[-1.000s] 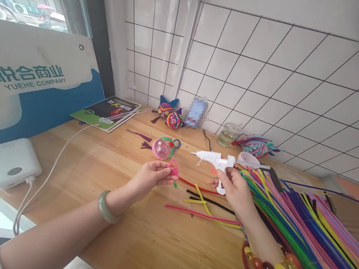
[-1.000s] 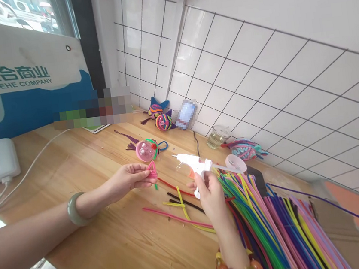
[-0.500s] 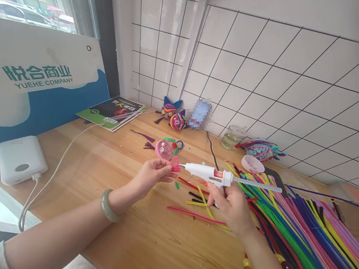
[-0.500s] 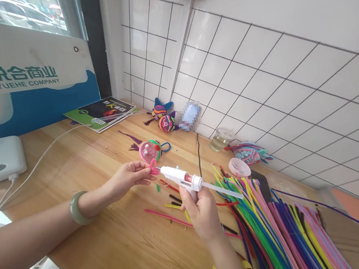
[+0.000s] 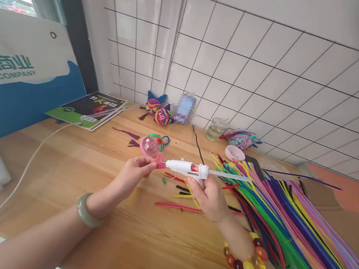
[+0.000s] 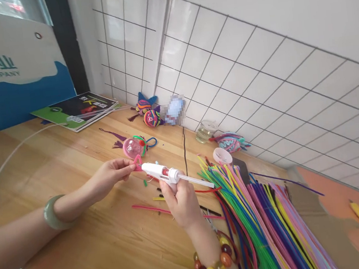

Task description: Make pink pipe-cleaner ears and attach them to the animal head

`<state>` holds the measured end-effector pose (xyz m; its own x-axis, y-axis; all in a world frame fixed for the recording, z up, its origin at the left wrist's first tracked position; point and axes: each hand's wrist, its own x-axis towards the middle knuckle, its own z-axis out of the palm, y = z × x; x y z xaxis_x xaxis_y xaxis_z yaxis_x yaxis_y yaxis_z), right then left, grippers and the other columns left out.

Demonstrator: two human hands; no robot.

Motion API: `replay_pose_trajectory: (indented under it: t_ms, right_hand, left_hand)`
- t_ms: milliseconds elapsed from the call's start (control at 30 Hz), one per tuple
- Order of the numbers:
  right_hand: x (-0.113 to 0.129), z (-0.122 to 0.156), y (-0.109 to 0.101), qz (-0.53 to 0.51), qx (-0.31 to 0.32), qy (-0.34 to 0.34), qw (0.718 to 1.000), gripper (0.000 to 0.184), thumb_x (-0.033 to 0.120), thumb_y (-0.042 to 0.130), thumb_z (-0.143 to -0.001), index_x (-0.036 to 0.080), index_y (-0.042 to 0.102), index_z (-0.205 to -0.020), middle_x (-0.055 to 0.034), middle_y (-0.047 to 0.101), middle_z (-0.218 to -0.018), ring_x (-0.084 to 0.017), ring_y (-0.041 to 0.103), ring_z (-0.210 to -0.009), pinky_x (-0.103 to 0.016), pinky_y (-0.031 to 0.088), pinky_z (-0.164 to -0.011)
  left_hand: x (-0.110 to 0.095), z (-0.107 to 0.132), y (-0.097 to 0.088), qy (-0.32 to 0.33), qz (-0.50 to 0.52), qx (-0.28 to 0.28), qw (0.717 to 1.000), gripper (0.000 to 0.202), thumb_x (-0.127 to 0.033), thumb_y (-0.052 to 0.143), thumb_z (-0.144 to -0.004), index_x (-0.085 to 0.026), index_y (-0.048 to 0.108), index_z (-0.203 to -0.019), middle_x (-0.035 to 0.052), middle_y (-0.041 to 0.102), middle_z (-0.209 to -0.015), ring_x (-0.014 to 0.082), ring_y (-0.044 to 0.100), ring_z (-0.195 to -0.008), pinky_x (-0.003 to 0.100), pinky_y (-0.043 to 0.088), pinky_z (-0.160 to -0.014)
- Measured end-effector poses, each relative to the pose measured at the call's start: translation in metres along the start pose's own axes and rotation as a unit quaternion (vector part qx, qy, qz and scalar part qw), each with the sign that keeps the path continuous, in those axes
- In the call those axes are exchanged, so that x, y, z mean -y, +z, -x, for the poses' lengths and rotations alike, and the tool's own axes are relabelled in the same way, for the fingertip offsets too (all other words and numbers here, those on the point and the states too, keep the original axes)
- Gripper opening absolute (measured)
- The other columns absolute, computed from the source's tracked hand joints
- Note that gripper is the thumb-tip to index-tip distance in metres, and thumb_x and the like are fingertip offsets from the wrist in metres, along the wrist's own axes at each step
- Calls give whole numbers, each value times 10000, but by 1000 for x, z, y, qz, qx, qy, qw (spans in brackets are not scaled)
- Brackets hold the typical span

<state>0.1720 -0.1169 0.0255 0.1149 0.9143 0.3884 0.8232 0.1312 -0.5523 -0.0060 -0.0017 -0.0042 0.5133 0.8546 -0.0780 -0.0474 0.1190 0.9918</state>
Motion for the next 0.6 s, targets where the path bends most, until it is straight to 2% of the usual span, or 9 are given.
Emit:
replay_pose_trajectory:
  t_ms: [167, 467, 600]
  right_hand:
    - [1, -1, 0, -12, -29, -22, 999, 226, 284, 448, -824, 159, 526, -995, -84, 622, -931, -195, 587, -876, -282, 450, -739]
    - [-1, 0, 0, -16, -26, -25, 999, 264, 298, 444, -827, 146, 517, -1031, -108, 618, -979, -211, 572, -934, -311, 439, -795]
    - [-4, 2, 1, -26, -13, -4, 1000, 288, 307, 443, -832, 140, 499, -1060, -114, 619, -997, -214, 569, -954, -322, 440, -806]
  left_hand:
    - [5, -3, 0, -6, -16, -4, 1000, 284, -408, 628, -647, -142, 637, -746, -32, 475, -544, 67, 347, -486, 196, 260, -476]
    - [2, -2, 1, -7, -10, -13, 1000, 306, -407, 639, -642, -133, 646, -776, -6, 541, -613, 63, 366, -490, 199, 283, -481]
    - [3, -1, -1, -7, -9, -2, 1000, 306, -402, 617, -665, -134, 647, -808, 10, 568, -675, 64, 374, -507, 203, 291, -499]
